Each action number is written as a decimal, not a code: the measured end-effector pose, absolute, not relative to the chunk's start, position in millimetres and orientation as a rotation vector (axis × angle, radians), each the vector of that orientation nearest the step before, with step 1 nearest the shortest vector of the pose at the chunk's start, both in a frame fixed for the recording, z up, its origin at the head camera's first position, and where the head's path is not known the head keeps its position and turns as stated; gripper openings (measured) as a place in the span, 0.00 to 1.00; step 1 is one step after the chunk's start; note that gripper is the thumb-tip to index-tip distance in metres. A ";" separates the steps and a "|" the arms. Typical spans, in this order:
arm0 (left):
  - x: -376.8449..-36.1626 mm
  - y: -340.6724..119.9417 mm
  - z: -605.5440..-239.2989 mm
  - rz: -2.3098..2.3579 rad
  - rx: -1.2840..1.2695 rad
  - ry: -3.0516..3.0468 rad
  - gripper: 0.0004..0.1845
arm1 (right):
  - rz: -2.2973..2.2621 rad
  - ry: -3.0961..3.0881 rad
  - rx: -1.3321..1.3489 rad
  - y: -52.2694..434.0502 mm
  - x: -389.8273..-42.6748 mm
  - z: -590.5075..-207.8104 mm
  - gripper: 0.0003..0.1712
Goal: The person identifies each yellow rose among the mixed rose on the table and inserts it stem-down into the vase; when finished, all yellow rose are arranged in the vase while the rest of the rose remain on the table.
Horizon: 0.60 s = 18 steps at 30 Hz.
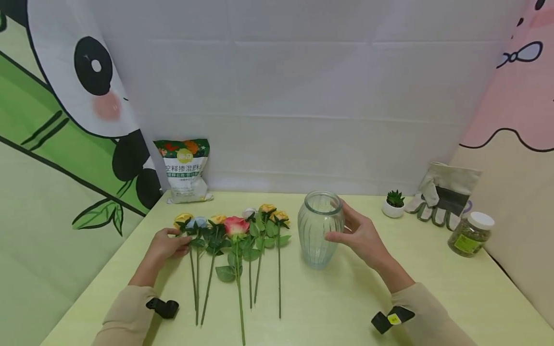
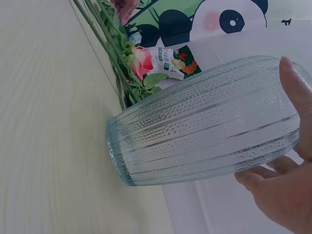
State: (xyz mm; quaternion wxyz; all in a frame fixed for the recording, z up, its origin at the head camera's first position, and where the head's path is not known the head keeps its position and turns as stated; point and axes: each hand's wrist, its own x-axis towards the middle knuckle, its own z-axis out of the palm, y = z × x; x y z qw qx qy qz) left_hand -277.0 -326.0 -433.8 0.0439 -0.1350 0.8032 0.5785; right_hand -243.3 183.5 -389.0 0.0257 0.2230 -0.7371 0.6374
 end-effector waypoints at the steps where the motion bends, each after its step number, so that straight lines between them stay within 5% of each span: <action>1: -276.9 -326.9 -434.6 1.780 -0.411 2.439 0.36 | 1.970 -2.280 0.688 183.4 -243.0 -389.0 0.54; 18: -281.3 -346.7 -445.5 2.186 -0.420 1.931 0.35 | 1.964 -2.286 0.659 183.5 -242.4 -389.3 0.54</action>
